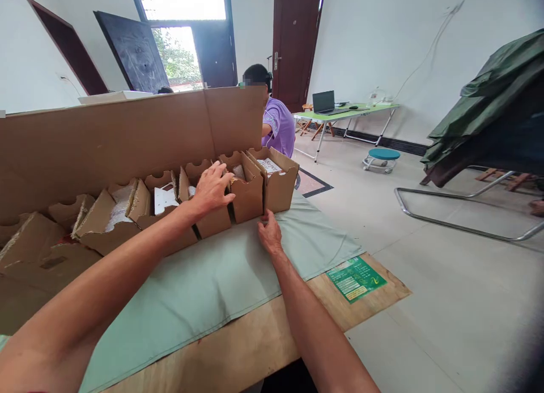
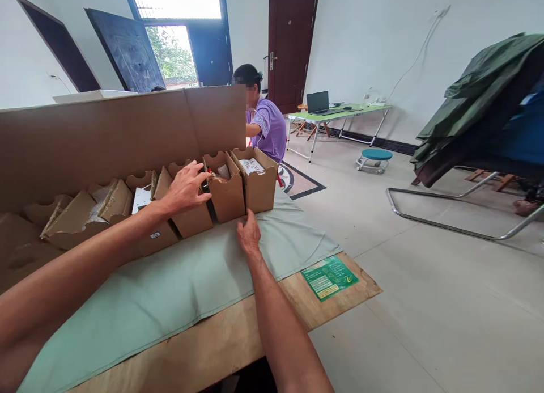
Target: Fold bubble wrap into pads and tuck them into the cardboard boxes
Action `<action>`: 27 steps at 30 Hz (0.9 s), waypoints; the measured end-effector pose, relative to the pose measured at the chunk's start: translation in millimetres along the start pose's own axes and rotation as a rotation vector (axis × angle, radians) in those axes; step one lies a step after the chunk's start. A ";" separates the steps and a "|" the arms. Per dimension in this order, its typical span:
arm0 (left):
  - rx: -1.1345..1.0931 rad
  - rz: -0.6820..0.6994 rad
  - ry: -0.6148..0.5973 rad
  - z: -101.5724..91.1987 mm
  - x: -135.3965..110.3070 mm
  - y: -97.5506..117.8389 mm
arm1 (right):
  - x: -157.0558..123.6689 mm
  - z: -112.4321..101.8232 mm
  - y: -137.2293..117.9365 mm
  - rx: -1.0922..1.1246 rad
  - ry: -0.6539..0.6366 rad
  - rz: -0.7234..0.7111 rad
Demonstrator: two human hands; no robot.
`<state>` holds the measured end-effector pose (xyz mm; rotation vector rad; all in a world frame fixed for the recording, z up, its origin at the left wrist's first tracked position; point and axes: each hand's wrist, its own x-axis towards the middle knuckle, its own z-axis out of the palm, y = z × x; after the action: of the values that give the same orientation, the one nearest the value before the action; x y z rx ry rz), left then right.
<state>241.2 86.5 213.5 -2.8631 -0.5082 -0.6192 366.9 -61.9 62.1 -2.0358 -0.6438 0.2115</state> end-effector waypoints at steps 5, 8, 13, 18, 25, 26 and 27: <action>0.032 -0.078 -0.123 16.9 28.8 5.9 | -0.2 6.6 5.1 -0.024 -0.055 -0.016; 0.050 -0.115 -0.149 18.2 23.7 1.4 | -1.0 9.9 8.0 -0.014 -0.067 -0.044; 0.077 -0.160 -0.150 10.2 7.4 3.5 | 1.6 8.8 13.9 0.066 0.007 -0.047; 0.038 -0.126 -0.048 2.3 17.8 29.1 | 31.6 -13.7 26.5 0.173 0.264 0.013; -0.030 0.023 -0.083 26.9 78.5 81.0 | 85.8 -44.2 61.8 0.283 0.241 -0.021; -0.032 0.029 -0.086 32.5 85.1 84.5 | 88.2 -45.0 67.0 0.288 0.212 -0.048; -0.035 0.033 -0.087 37.6 90.0 86.3 | 89.0 -44.9 71.8 0.289 0.185 -0.078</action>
<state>363.4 41.5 210.2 -2.9353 -0.4661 -0.5049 485.5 -78.2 35.0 -1.7257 -0.5416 0.0647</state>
